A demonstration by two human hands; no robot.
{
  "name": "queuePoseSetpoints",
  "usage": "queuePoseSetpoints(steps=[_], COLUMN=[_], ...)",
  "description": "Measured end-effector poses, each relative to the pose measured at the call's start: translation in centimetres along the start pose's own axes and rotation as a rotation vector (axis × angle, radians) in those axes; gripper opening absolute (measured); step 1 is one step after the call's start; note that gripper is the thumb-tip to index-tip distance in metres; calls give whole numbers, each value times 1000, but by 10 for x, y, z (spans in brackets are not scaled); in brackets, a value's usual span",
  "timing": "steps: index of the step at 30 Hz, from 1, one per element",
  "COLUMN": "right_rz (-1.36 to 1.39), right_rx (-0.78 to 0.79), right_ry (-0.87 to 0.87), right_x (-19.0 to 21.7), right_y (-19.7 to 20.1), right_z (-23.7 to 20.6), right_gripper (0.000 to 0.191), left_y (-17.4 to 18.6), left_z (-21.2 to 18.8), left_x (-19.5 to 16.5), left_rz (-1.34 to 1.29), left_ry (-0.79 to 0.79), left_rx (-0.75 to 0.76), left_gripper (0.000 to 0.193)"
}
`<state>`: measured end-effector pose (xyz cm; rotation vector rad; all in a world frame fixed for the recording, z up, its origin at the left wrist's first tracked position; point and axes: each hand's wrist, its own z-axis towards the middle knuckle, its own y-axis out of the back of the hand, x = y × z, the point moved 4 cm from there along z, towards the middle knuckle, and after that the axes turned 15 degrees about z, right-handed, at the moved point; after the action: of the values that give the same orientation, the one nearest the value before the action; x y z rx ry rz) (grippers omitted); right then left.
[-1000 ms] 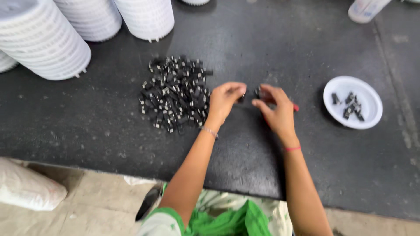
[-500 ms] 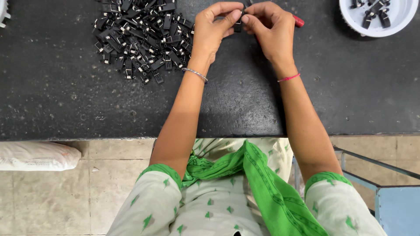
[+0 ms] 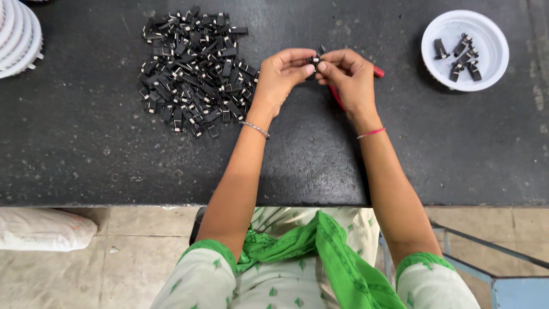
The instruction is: The person sits at a workbench with a large pile of small black components. They pick up components one at a time, use red-handled pliers to trim or press each part, and place the processed parts into a white bowl on the bench.
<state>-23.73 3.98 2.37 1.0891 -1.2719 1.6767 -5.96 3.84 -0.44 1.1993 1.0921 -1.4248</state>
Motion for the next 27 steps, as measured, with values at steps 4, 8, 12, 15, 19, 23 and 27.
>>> queuePoseSetpoints(steps=[4,8,12,15,19,23,27], right_rz=[136,231,254,52,-185,-334,-449], right_rx=[27,91,106,53,-41,-28,-41], right_ry=[-88,-188,-236,-127,115,200,335], right_x=[-6,-15,-17,-8,12,16,15], right_y=[4,5,3,-1,-12,-17,15], right_z=[2,1,-2,-3,-5,-8,-6], right_gripper=[13,13,17,14,11,8,6], left_y=[-3,-9,-7,-4,0,3,3], left_z=[-4,-5,-4,-2,1,-5,-9], left_x=[-7,-10,-6,-3,-6,-13,-27], left_rz=[-151,-109,35,143,196,490,626], left_ry=[104,74,-34,-47,2,-28,-256], left_rx=[80,137,105,14,-153,-309,-266], left_gripper=[27,26,18,14,11,12,12])
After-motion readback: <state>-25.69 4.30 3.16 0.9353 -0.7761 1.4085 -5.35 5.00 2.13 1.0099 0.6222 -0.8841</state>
